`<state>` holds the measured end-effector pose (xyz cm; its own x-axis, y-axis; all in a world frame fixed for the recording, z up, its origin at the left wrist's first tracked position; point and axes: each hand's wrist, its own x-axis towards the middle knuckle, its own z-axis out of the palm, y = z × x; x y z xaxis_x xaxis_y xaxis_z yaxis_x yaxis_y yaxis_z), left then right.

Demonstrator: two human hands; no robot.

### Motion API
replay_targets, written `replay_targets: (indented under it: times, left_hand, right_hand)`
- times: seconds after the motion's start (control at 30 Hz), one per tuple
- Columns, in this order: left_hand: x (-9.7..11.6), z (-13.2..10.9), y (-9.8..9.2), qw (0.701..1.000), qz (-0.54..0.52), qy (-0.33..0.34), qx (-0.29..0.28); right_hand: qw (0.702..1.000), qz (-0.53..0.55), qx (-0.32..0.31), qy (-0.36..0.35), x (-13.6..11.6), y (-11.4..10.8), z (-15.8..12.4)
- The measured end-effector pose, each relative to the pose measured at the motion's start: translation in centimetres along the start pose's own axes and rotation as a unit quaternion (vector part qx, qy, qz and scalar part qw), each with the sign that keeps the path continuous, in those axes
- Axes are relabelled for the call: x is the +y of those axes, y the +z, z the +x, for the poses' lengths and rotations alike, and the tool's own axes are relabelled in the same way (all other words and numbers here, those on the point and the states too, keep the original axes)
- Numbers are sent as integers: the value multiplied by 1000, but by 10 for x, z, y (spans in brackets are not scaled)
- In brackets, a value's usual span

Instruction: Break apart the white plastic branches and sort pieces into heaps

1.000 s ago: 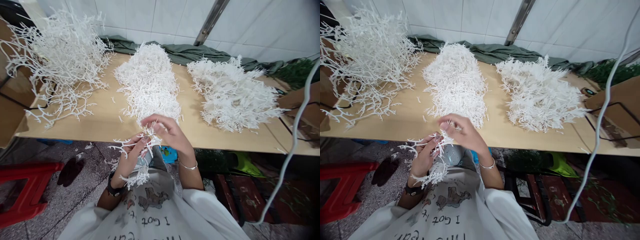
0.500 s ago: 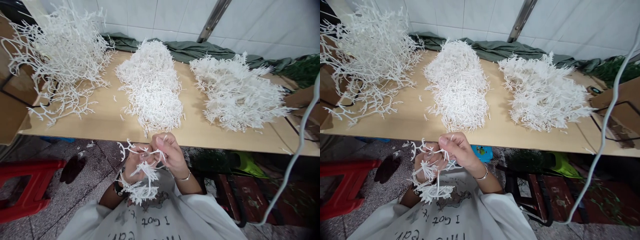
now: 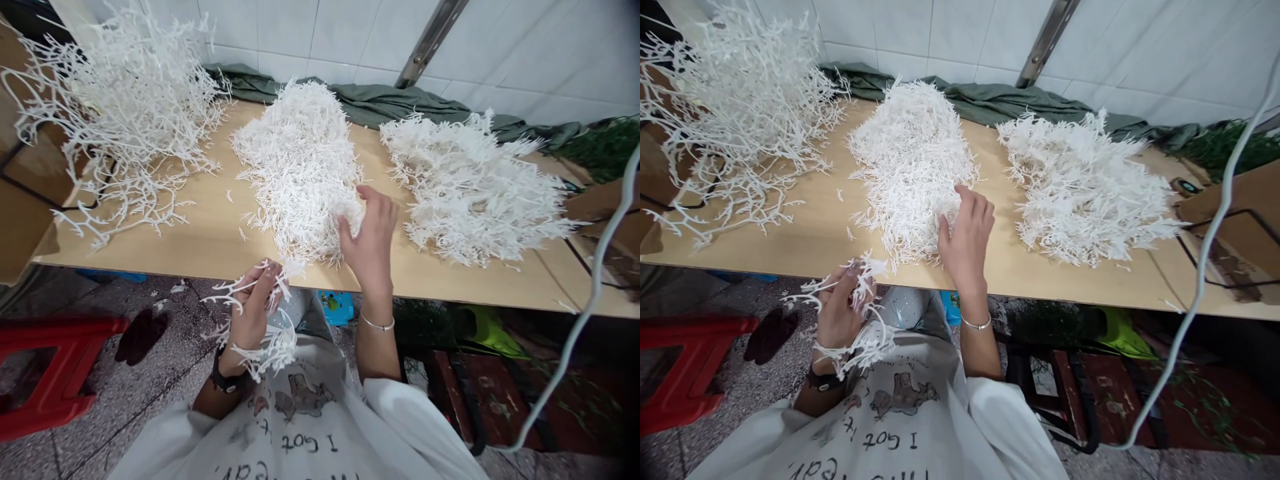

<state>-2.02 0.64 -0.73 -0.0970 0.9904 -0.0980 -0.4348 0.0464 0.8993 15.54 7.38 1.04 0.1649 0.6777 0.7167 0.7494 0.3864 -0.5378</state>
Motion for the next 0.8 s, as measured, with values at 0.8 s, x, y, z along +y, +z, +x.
replay_targets:
  times: [0.8]
  left_hand:
    - [-3, -4, -8, 988, 21, -64, -139]
  right_hand:
    - [699, 622, -328, 129, -44, 5, -55]
